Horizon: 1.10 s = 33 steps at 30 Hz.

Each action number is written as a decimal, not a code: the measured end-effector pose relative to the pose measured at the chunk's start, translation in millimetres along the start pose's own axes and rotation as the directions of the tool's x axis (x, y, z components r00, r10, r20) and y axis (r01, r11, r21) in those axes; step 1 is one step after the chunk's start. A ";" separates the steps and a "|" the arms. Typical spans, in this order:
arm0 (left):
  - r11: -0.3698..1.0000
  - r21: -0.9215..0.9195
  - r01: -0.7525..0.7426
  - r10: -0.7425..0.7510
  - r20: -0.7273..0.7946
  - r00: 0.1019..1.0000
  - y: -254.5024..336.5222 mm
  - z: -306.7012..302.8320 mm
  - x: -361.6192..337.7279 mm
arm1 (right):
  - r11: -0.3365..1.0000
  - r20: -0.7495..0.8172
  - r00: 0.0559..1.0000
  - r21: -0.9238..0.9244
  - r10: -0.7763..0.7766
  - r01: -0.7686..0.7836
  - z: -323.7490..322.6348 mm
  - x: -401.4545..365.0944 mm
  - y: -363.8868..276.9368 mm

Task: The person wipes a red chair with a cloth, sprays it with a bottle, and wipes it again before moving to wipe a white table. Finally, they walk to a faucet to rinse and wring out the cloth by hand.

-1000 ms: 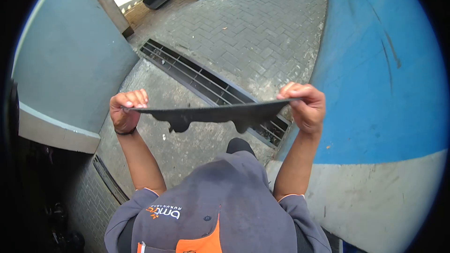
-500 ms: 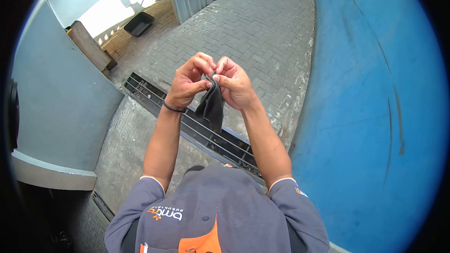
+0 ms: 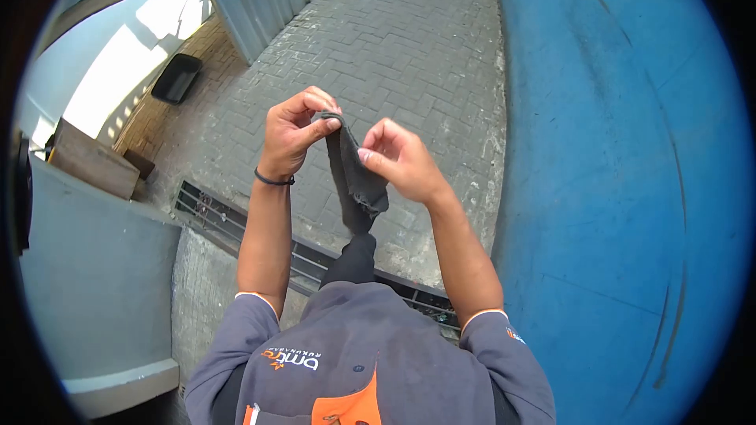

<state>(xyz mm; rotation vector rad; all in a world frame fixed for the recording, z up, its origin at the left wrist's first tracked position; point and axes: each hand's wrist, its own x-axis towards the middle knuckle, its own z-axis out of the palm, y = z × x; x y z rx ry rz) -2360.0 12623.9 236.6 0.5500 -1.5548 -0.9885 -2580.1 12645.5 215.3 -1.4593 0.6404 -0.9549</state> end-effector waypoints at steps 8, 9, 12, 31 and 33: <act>0.993 0.107 -0.051 0.051 0.011 0.999 -71.4 -130.4 193.9 | 0.978 -0.062 0.977 0.037 0.206 -0.204 -62.3 227.0 25.8; 0.978 0.206 -0.035 0.034 0.007 0.999 -73.2 -146.4 215.0 | 0.969 -0.080 0.966 -0.022 0.245 -0.247 -72.2 255.2 27.8; 0.885 0.465 0.020 -0.014 -0.017 1.000 -88.8 -193.8 269.5 | 0.913 -0.209 0.950 -0.290 0.234 -0.288 -108.1 332.4 16.6; 0.946 0.323 -0.026 0.182 -0.463 0.868 -411.0 -296.2 670.2 | 0.883 -0.267 0.927 0.321 -0.262 0.342 -373.2 785.5 77.3; 0.952 0.305 0.008 0.140 -0.460 0.877 -419.0 -304.1 733.3 | 0.880 -0.192 0.931 0.312 -0.310 0.357 -395.1 826.8 81.1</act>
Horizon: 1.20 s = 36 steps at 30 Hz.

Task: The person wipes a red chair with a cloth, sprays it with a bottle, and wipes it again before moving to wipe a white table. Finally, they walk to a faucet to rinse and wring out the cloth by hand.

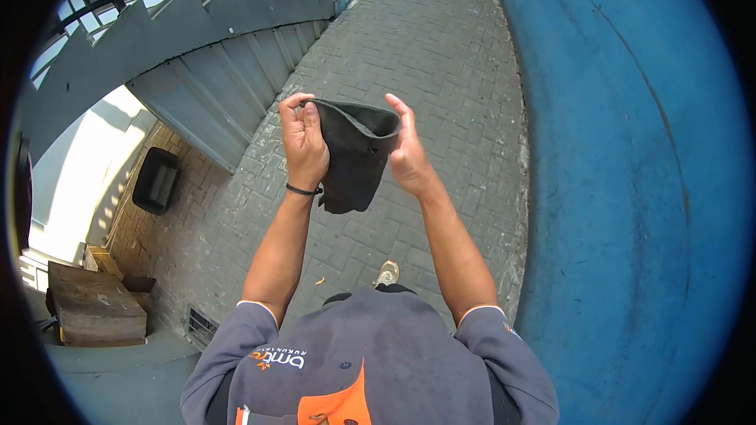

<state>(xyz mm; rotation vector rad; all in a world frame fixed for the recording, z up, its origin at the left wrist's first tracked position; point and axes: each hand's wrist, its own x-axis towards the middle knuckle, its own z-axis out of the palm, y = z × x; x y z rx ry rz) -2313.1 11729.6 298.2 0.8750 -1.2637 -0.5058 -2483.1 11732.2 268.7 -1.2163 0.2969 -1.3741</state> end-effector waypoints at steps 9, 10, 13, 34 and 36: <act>0.375 -0.042 0.926 -0.913 0.155 0.377 -252.6 25.2 239.8 | 0.878 -0.166 0.869 0.206 0.465 -0.431 -119.1 206.4 144.6; 0.149 0.003 0.989 -0.873 0.469 0.131 -269.7 20.2 253.8 | 0.876 -0.183 0.862 0.198 0.473 -0.439 -133.9 233.6 157.3; 0.008 0.086 0.996 -0.680 0.731 -0.058 -371.6 20.7 262.4 | 0.853 -0.223 0.826 0.214 0.517 -0.476 -179.1 313.4 188.9; 0.766 0.516 0.383 -0.559 0.242 0.793 -692.9 267.7 779.5 | 0.797 -0.589 0.732 -0.232 0.342 -0.558 -535.8 839.8 308.2; 0.835 0.420 0.355 -0.514 0.366 0.776 -731.2 288.8 835.7 | 0.749 -0.546 0.751 -0.302 0.371 -0.589 -575.4 906.3 296.8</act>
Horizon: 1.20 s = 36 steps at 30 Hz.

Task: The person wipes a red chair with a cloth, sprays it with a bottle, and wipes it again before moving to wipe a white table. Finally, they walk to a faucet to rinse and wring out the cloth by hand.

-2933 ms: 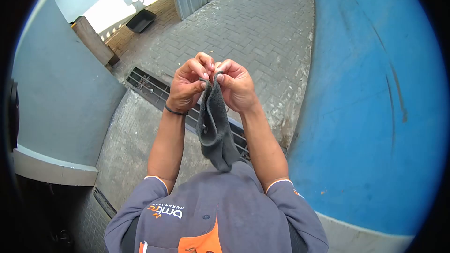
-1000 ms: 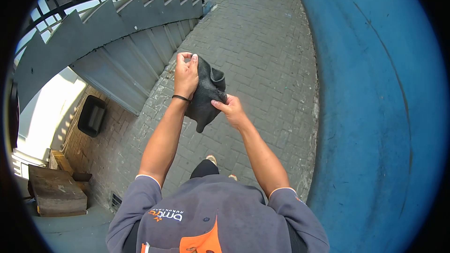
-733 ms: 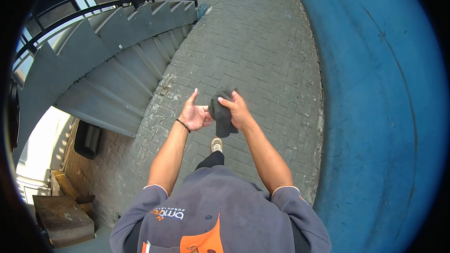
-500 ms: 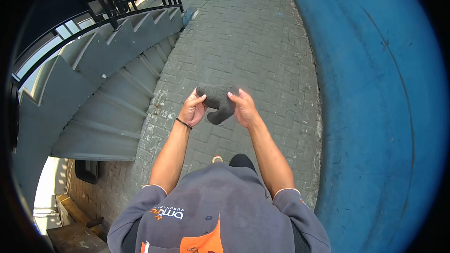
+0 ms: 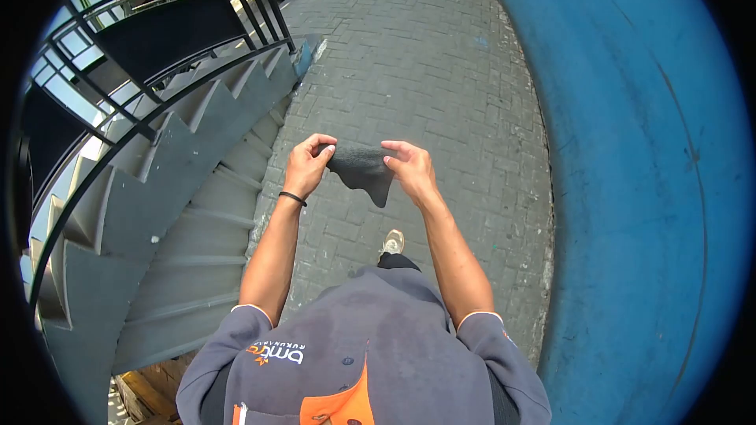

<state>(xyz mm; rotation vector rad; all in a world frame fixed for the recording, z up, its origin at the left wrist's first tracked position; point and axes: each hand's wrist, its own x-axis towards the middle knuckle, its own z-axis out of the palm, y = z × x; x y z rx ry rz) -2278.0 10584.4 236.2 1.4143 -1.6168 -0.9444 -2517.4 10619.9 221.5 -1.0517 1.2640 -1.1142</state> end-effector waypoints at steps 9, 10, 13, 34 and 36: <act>0.996 0.037 -0.080 0.066 0.286 0.956 20.8 -19.8 289.7 | 0.770 0.051 0.998 -0.635 -0.038 0.062 -34.1 260.1 -136.7; 0.962 0.177 -0.207 0.164 0.230 0.959 25.4 -18.1 319.3 | 0.704 0.070 0.994 -0.702 -0.086 0.110 -34.3 290.7 -144.4; 0.870 0.418 -0.262 0.183 0.220 0.958 25.4 -3.1 421.3 | 0.451 0.156 0.957 -0.856 -0.244 0.254 -45.4 386.9 -149.2; 0.881 -0.430 -0.197 0.234 0.034 0.972 27.8 70.7 1152.8 | 0.790 0.105 0.952 0.587 -0.289 0.175 -111.3 1094.1 -233.7; 0.743 -0.668 -0.032 0.144 0.114 0.983 13.8 89.8 1221.1 | 0.811 0.109 0.947 0.552 -0.302 0.194 -131.5 1161.9 -255.7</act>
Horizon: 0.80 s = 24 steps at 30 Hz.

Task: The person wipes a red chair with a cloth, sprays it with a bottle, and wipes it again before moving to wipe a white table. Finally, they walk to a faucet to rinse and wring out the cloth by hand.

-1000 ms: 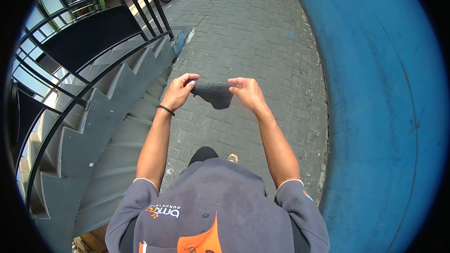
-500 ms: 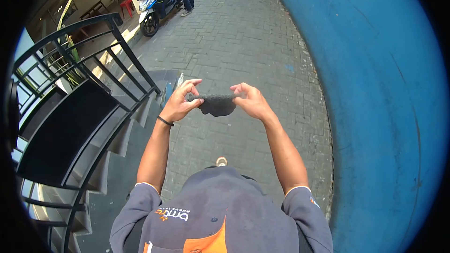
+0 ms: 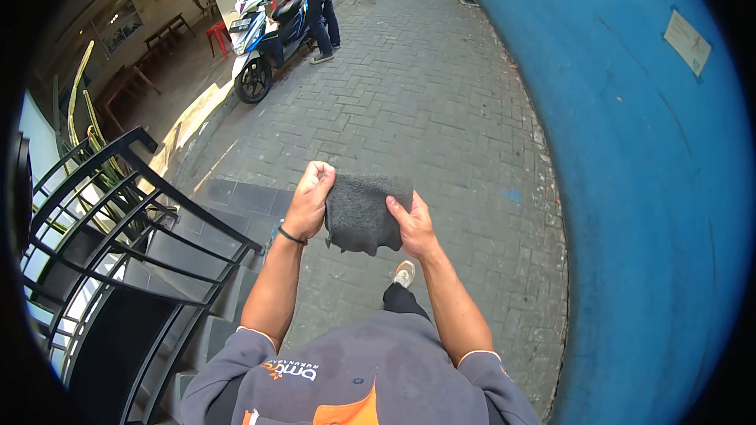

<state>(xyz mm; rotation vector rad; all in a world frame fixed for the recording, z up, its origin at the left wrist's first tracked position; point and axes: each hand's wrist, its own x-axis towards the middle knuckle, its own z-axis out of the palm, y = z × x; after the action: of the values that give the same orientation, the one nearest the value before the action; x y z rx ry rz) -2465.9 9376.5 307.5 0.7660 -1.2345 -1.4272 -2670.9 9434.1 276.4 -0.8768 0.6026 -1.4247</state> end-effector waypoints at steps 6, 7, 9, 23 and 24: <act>0.675 -0.607 0.420 -0.280 0.316 0.907 -42.8 -2.7 176.7 | 0.997 0.012 0.997 -0.028 0.072 -0.071 -44.9 221.2 -65.8; 0.674 -0.604 0.426 -0.299 0.305 0.904 -53.2 -2.9 205.7 | 0.994 0.017 0.994 -0.022 0.104 -0.103 -53.7 255.9 -70.7; 0.742 -0.593 0.313 -0.261 0.173 0.950 -64.5 5.3 259.1 | 0.985 0.024 0.985 -0.024 0.169 -0.168 -74.8 319.8 -79.8; 0.854 -0.477 0.210 -0.084 0.271 0.959 -112.9 37.2 874.9 | 0.926 -0.016 0.995 0.364 -0.095 0.094 -308.7 813.4 -145.1; 0.846 -0.469 0.252 -0.118 0.296 0.948 -116.2 45.3 908.5 | 0.926 0.030 0.995 0.371 -0.090 0.072 -325.6 836.1 -147.5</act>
<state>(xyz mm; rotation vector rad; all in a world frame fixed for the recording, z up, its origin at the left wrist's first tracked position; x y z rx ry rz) -2763.8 8510.5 353.8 0.3491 -0.9190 -1.9569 -2946.9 8569.5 331.9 -0.6363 0.2487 -1.5255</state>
